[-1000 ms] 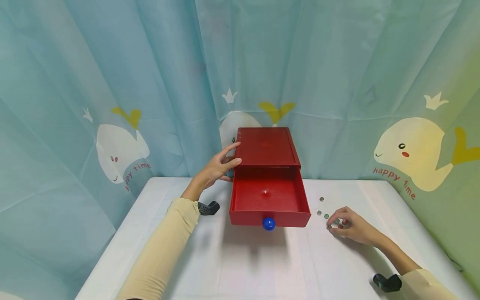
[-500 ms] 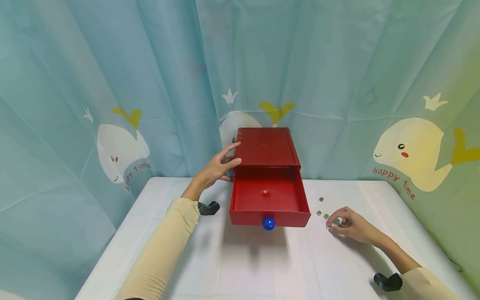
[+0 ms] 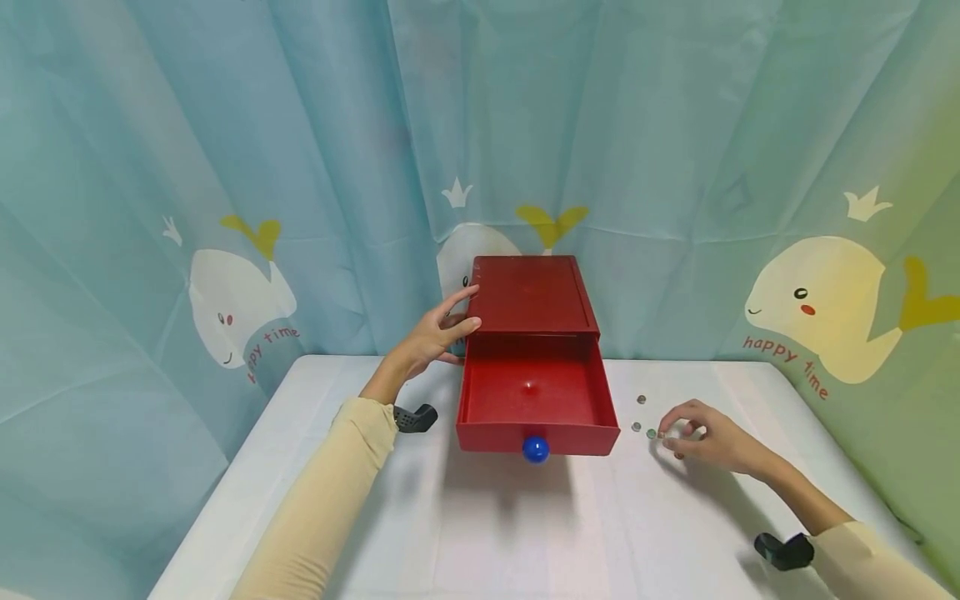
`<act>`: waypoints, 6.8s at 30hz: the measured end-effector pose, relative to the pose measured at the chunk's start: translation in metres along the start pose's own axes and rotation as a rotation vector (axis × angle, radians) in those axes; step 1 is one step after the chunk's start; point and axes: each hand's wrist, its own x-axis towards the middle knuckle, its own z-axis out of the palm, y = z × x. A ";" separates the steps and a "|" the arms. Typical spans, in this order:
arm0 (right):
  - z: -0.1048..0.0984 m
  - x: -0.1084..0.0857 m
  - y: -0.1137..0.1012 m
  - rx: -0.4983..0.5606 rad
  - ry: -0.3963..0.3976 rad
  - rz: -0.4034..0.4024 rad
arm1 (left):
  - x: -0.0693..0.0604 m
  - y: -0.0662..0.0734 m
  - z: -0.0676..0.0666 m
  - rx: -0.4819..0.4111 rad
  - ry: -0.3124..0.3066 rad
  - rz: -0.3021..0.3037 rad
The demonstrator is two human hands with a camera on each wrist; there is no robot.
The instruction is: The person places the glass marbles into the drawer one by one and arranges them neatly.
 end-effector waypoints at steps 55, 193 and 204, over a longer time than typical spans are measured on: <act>-0.126 0.046 -0.114 -0.153 0.233 -0.067 | -0.003 0.002 0.000 0.004 0.005 -0.001; -0.033 0.159 -0.243 -0.176 -0.415 -0.391 | -0.002 -0.001 0.004 0.014 0.009 0.019; -0.058 0.136 -0.228 -0.165 -0.321 -0.351 | -0.003 0.002 0.002 0.011 0.008 0.017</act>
